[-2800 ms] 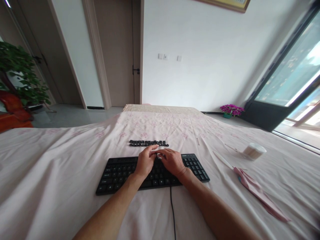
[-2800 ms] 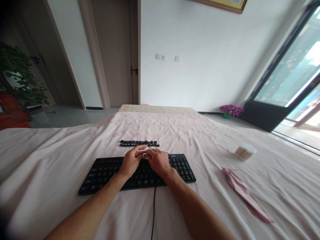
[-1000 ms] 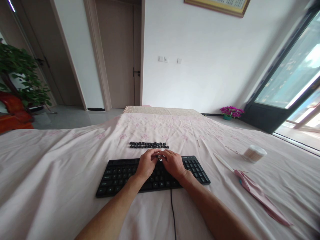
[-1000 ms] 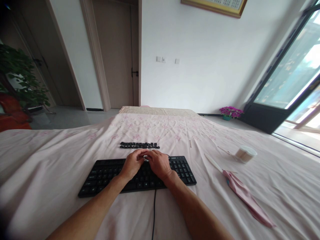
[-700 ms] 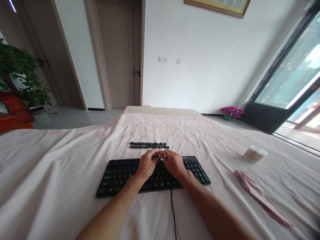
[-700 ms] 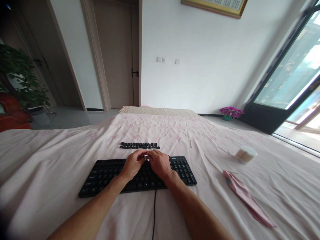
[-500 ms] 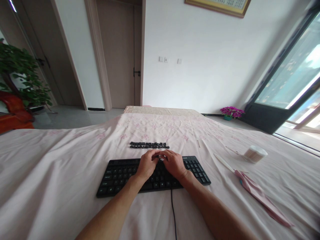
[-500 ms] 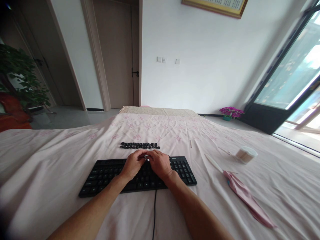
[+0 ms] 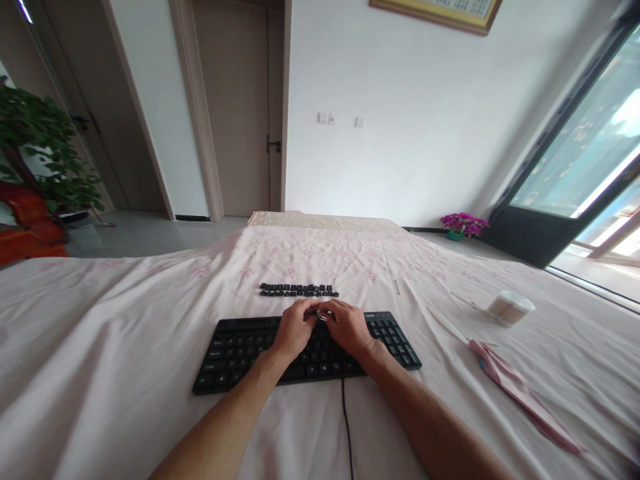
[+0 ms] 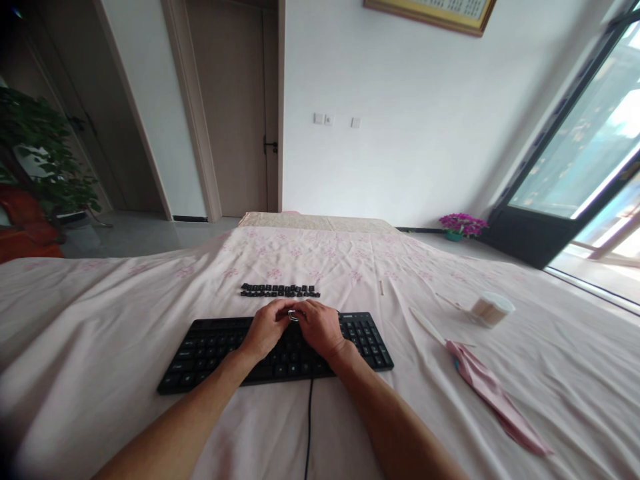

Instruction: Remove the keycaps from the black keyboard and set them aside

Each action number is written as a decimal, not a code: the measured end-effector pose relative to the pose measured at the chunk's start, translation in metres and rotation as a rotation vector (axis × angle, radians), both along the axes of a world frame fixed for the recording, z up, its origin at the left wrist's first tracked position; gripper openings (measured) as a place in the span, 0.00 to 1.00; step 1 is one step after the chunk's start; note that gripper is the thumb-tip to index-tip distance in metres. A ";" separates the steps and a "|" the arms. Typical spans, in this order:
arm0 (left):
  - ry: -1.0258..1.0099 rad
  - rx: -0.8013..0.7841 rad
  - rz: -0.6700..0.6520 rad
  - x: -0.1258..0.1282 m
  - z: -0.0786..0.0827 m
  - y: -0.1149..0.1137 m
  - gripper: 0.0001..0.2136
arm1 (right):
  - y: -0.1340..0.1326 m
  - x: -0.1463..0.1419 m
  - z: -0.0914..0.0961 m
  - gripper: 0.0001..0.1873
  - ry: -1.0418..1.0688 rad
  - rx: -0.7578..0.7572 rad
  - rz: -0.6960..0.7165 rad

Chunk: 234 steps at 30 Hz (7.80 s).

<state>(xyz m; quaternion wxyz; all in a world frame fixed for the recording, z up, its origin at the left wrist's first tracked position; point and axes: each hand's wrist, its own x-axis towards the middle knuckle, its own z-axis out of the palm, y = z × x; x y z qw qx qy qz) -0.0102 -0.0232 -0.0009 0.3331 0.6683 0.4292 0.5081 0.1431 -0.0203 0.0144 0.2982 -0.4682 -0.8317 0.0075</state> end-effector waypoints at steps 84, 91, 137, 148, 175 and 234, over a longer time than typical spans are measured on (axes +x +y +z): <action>0.038 0.030 -0.011 -0.001 -0.002 0.001 0.20 | 0.003 0.001 -0.007 0.09 0.034 -0.045 0.049; 0.055 0.033 0.014 -0.001 -0.003 0.001 0.22 | 0.001 -0.001 -0.006 0.09 0.024 -0.046 0.048; -0.073 -0.147 -0.033 0.002 -0.004 0.001 0.20 | 0.040 0.036 0.027 0.15 0.006 -0.164 -0.345; -0.011 -0.131 -0.039 0.003 -0.006 0.004 0.15 | 0.095 0.048 0.008 0.11 -0.117 -0.266 -0.456; 0.064 -0.104 -0.018 0.002 -0.009 0.004 0.12 | 0.037 0.031 0.067 0.19 -0.127 -0.027 -0.103; 0.420 0.104 -0.022 0.004 0.000 -0.010 0.12 | -0.025 0.003 0.016 0.13 0.090 -0.002 -0.278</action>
